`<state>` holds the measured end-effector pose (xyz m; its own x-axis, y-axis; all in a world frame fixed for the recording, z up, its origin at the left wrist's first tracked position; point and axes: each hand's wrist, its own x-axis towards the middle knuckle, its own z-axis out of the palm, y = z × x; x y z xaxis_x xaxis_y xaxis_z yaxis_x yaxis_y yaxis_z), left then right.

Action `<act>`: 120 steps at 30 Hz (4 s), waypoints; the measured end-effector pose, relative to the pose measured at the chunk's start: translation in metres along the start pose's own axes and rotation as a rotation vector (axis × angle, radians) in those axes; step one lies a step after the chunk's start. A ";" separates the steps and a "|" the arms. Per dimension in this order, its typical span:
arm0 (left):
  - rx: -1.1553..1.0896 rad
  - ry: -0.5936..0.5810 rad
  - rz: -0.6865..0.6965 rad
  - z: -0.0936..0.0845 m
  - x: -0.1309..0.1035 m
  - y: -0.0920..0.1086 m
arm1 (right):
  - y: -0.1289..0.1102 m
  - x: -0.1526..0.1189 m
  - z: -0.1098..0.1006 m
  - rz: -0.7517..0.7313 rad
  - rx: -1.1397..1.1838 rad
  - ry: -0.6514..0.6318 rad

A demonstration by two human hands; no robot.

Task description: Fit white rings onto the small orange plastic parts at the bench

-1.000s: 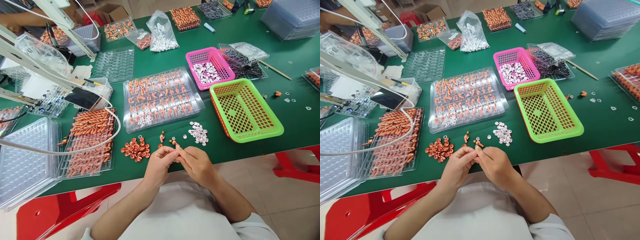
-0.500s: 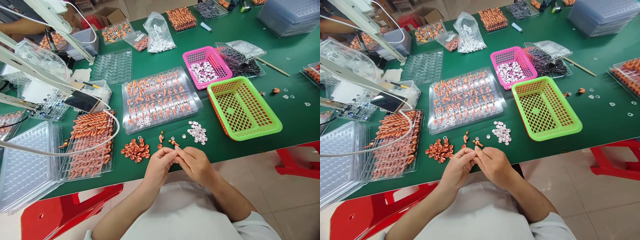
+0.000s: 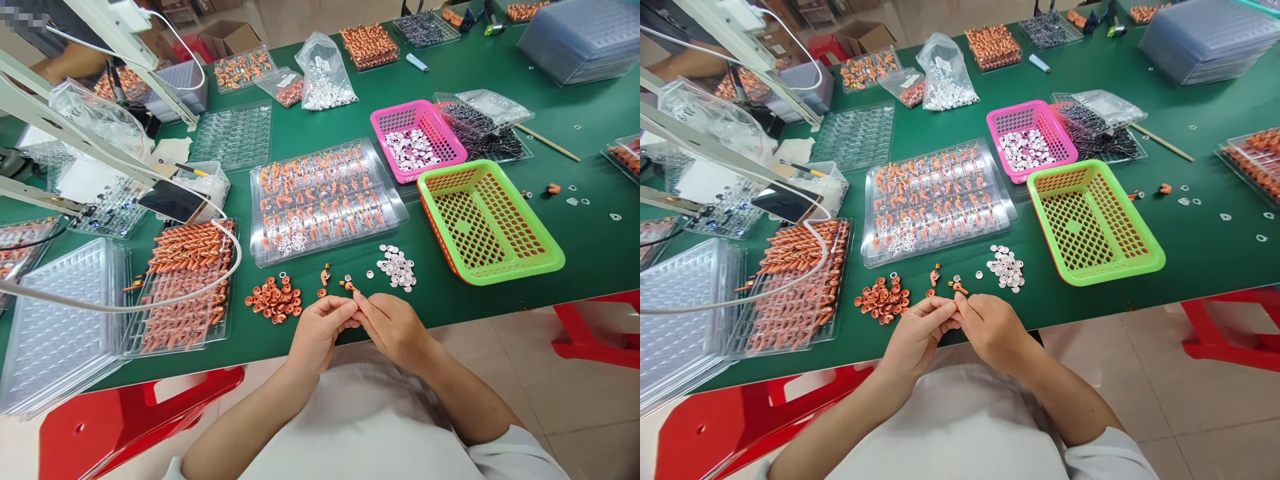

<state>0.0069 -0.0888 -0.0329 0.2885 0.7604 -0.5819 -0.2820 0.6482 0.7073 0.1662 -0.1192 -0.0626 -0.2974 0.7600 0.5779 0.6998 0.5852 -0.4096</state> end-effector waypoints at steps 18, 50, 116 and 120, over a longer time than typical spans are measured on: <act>0.012 -0.037 -0.007 0.002 -0.001 0.002 | 0.003 -0.009 0.007 0.048 0.191 0.128; 0.101 -0.018 0.069 -0.002 -0.003 0.006 | -0.003 0.002 0.002 0.267 0.455 0.087; 0.396 -0.187 0.277 -0.002 -0.020 0.011 | -0.011 -0.010 -0.006 0.055 0.379 0.156; 0.420 -0.136 0.298 -0.002 -0.023 0.006 | -0.012 -0.010 -0.004 0.022 0.357 0.177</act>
<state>-0.0038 -0.1021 -0.0158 0.3754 0.8790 -0.2938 0.0127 0.3121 0.9500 0.1632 -0.1350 -0.0599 -0.1463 0.7313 0.6661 0.4258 0.6544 -0.6249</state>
